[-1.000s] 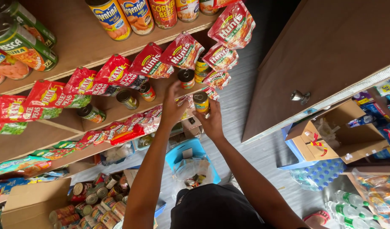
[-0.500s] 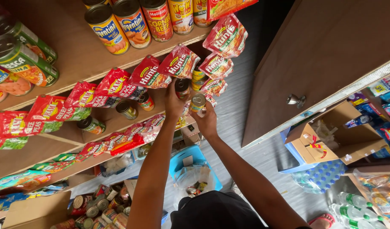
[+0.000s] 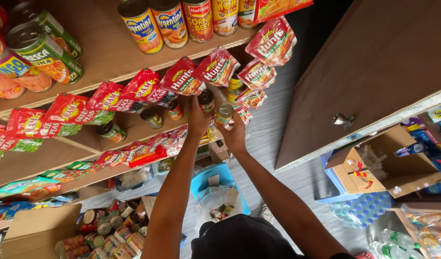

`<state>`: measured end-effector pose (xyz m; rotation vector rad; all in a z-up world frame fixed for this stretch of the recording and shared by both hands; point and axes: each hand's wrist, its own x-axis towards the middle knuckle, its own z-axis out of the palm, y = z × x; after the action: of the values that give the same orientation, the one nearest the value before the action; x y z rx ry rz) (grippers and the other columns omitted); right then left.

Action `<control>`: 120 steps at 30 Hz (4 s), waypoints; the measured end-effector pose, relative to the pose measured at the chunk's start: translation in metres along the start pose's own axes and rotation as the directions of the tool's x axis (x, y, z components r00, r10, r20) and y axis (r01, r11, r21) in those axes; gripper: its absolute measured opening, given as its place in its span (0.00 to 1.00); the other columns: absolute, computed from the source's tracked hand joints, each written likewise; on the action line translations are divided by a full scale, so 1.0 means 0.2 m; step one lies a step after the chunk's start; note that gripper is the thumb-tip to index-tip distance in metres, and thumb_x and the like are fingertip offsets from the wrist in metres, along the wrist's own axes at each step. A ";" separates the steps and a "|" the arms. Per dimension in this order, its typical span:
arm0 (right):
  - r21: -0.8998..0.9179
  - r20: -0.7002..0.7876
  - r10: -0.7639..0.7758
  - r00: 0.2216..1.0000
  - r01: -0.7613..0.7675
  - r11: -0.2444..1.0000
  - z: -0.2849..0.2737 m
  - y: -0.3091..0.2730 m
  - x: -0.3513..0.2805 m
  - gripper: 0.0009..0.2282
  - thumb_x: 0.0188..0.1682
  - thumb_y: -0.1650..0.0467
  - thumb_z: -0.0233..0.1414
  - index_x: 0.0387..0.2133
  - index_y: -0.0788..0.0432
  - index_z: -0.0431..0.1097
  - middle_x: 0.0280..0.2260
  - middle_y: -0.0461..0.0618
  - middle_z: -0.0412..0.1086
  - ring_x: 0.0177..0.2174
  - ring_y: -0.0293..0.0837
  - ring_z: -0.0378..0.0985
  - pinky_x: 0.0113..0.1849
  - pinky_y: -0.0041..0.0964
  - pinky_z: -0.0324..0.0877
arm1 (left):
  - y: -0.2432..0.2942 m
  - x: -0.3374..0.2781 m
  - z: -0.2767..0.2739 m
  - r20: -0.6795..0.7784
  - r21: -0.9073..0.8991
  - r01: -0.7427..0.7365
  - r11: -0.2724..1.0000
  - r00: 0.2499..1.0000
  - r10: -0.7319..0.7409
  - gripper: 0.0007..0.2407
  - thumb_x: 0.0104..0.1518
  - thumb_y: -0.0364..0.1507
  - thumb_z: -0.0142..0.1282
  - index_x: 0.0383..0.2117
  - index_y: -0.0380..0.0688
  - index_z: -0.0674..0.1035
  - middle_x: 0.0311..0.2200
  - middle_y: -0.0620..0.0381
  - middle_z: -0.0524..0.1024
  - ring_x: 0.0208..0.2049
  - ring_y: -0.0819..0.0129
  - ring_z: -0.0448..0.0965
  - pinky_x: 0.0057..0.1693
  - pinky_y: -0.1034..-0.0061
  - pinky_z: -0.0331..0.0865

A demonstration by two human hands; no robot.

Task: Stocking and organizing canned goods and food pouches on store shelves.

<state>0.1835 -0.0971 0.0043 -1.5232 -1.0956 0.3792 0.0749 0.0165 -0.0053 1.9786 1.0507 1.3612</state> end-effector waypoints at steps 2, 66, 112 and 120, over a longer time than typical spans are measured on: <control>-0.018 0.004 -0.002 1.000 0.002 1.000 -0.03 -0.01 -0.01 0.21 0.40 0.71 0.68 0.47 0.60 0.70 0.41 0.50 0.75 0.39 0.47 0.77 0.38 0.40 0.74 | 0.05 0.00 0.00 0.053 -0.123 0.070 0.990 0.997 -0.064 0.35 0.46 0.26 0.68 0.64 0.39 0.64 0.60 0.38 0.68 0.62 0.41 0.67 0.66 0.54 0.63; 0.037 0.183 0.114 0.977 -0.122 0.992 -0.18 -0.01 -0.18 0.26 0.41 0.71 0.67 0.54 0.59 0.69 0.44 0.47 0.77 0.42 0.39 0.79 0.41 0.35 0.74 | 0.01 -0.10 0.12 -0.286 -0.086 0.194 0.977 0.935 -0.211 0.27 0.55 0.24 0.66 0.61 0.34 0.68 0.56 0.38 0.72 0.57 0.44 0.74 0.61 0.60 0.67; -0.142 0.487 0.186 0.853 -0.133 0.981 -0.27 0.13 -0.45 0.25 0.45 0.68 0.64 0.57 0.52 0.68 0.49 0.46 0.77 0.49 0.43 0.78 0.48 0.42 0.72 | -0.07 -0.14 -0.23 -0.130 -0.066 0.110 0.992 0.985 -0.118 0.28 0.55 0.24 0.63 0.64 0.35 0.65 0.57 0.40 0.71 0.56 0.47 0.74 0.59 0.63 0.70; -0.128 0.572 0.153 0.806 -0.096 0.987 -0.24 0.13 -0.52 0.23 0.46 0.68 0.63 0.56 0.53 0.68 0.51 0.47 0.75 0.50 0.43 0.77 0.48 0.42 0.72 | -0.06 -0.23 -0.21 -0.224 0.039 0.129 0.991 0.968 -0.117 0.27 0.57 0.25 0.65 0.63 0.35 0.66 0.59 0.39 0.69 0.60 0.43 0.69 0.64 0.58 0.64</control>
<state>0.1778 -0.2060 -0.0402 -1.6098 -1.5042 0.9468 0.0225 -0.0148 -0.0236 1.7951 1.3010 1.5253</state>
